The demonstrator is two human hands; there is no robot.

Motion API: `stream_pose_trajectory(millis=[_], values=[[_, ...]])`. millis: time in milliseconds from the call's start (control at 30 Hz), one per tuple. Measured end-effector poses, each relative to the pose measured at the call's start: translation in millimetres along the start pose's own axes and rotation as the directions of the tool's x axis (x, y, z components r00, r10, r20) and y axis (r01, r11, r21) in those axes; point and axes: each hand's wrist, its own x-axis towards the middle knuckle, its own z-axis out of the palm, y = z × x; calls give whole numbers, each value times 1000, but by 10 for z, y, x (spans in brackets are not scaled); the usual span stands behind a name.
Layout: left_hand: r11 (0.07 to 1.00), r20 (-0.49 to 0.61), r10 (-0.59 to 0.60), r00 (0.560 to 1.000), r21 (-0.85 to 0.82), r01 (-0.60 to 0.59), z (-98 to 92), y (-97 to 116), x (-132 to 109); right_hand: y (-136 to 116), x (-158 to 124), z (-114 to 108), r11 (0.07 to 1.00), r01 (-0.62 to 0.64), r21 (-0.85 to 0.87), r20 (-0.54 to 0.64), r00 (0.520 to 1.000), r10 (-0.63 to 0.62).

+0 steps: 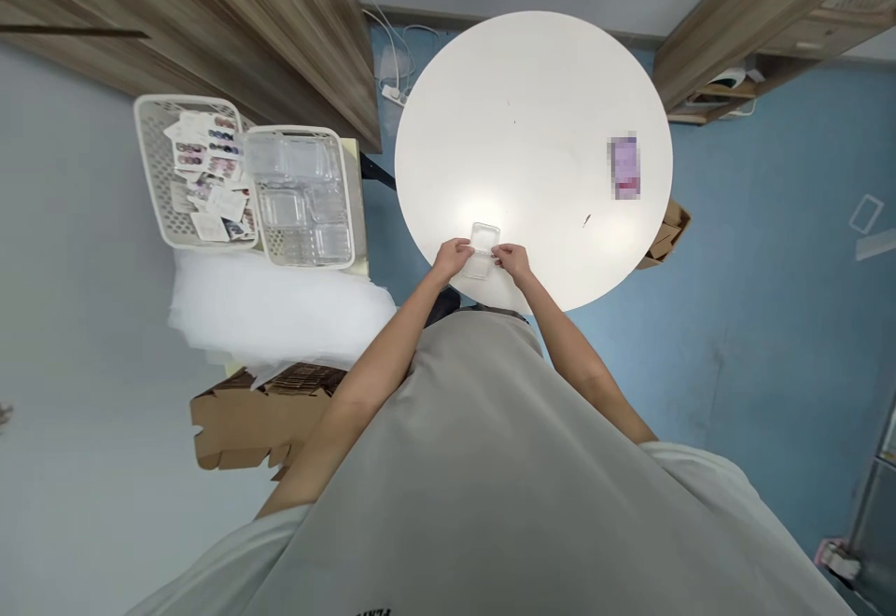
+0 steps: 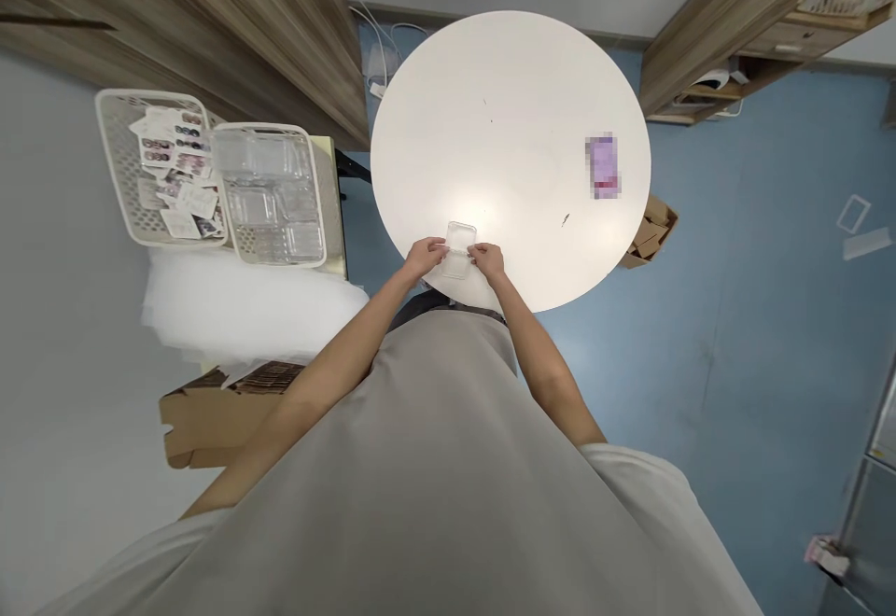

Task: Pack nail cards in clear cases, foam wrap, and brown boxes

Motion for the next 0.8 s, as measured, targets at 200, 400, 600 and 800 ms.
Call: stream_pose_trajectory(millis=[200,400,600,800], values=[[992,63,-66,996,-103,72,-79,-158,-119,115,111,47,982,-14,-187,-68,998,1],[954,11,61,998,-295,-55,-590,-252,-443,-34,-60,100,955,39,-295,-152,985,-87],[870,-239,207,949,-399,-291,-1482,-347,-850,-509,-285,631,941,279,-192,67,960,-271],[839,-553,200,809,-329,-433,-2591,-597,-810,-1225,-575,1667,818,555,-148,359,801,-479]])
